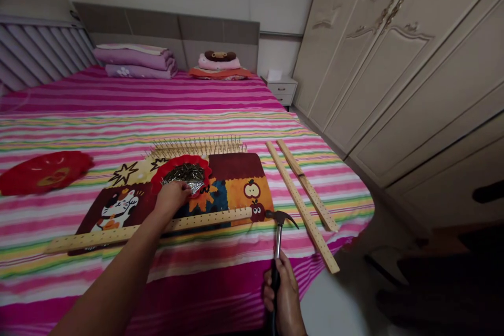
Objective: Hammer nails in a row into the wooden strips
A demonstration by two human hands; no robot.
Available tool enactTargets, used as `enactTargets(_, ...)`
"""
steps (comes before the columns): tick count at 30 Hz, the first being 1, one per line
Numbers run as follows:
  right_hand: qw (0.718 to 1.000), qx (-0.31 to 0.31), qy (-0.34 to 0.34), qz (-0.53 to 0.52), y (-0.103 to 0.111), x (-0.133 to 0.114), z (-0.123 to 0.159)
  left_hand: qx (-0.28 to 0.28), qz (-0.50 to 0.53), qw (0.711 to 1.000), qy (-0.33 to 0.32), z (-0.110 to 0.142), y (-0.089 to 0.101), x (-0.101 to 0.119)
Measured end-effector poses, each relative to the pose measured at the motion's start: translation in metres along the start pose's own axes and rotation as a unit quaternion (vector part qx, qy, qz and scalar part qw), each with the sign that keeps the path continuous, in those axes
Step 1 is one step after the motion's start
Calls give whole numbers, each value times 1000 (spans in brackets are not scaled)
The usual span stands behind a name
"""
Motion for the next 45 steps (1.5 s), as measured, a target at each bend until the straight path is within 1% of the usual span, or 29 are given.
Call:
enactTargets(2, 1000, -3, -5, 0, 0, 0, 0, 0, 24, 1000, 6, -1, 0, -3)
enactTargets(5, 1000, -5, -12, 0, 1, 1, -1, 18, 97, 995, 25, 0, 4, -11)
enactTargets(9, 1000, -2, -14, 2, 2, 2, -3, 47, 184, 980, 55, 4, 18, -19)
enactTargets(12, 1000, -3, -9, 6, 2, 2, -3, 41, 239, 969, 55, 15, 27, -18)
enactTargets(13, 1000, -6, -7, 8, 2, 1, -3, 29, 258, 965, 46, 20, 27, -16)
enactTargets(15, 1000, -12, -3, 10, 1, 1, -3, -20, 297, 954, 24, 32, 23, -10)
enactTargets(18, 1000, -16, -4, 7, 1, 0, -2, -113, 347, 931, 26, 51, 7, 1)
enactTargets(20, 1000, -16, -8, 2, 1, 0, -2, -146, 357, 922, 21, 60, -4, 8)
enactTargets(22, 1000, -15, -6, 0, 0, 0, -2, -156, 344, 926, -7, 65, -10, 16)
enactTargets(24, 1000, -14, -2, 0, 0, -1, -2, -157, 306, 938, -32, 67, -10, 21)
enactTargets(28, 1000, -18, 0, 5, 0, -1, -2, -136, 177, 973, -64, 66, 0, 28)
enactTargets(30, 1000, -21, -1, 2, 0, -1, -2, -130, 126, 981, -73, 65, 5, 29)
enactTargets(37, 1000, -24, -8, 0, 0, -2, -2, -123, 44, 987, -95, 61, 15, 40)
enactTargets(42, 1000, -30, -6, 3, 0, -2, -2, -146, -27, 980, -136, 55, 19, 54)
enactTargets(45, 999, -33, -5, 2, 0, -2, -2, -142, -55, 976, -156, 49, 17, 62)
Point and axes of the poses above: each hand's wrist, its own z-axis away from the middle knuckle, its own y-axis out of the back of the hand, x = y × z, the point moved 3 cm from there along -z, towards the middle knuckle, and after that the axes turned 8 degrees about x, right-handed, at the moved point
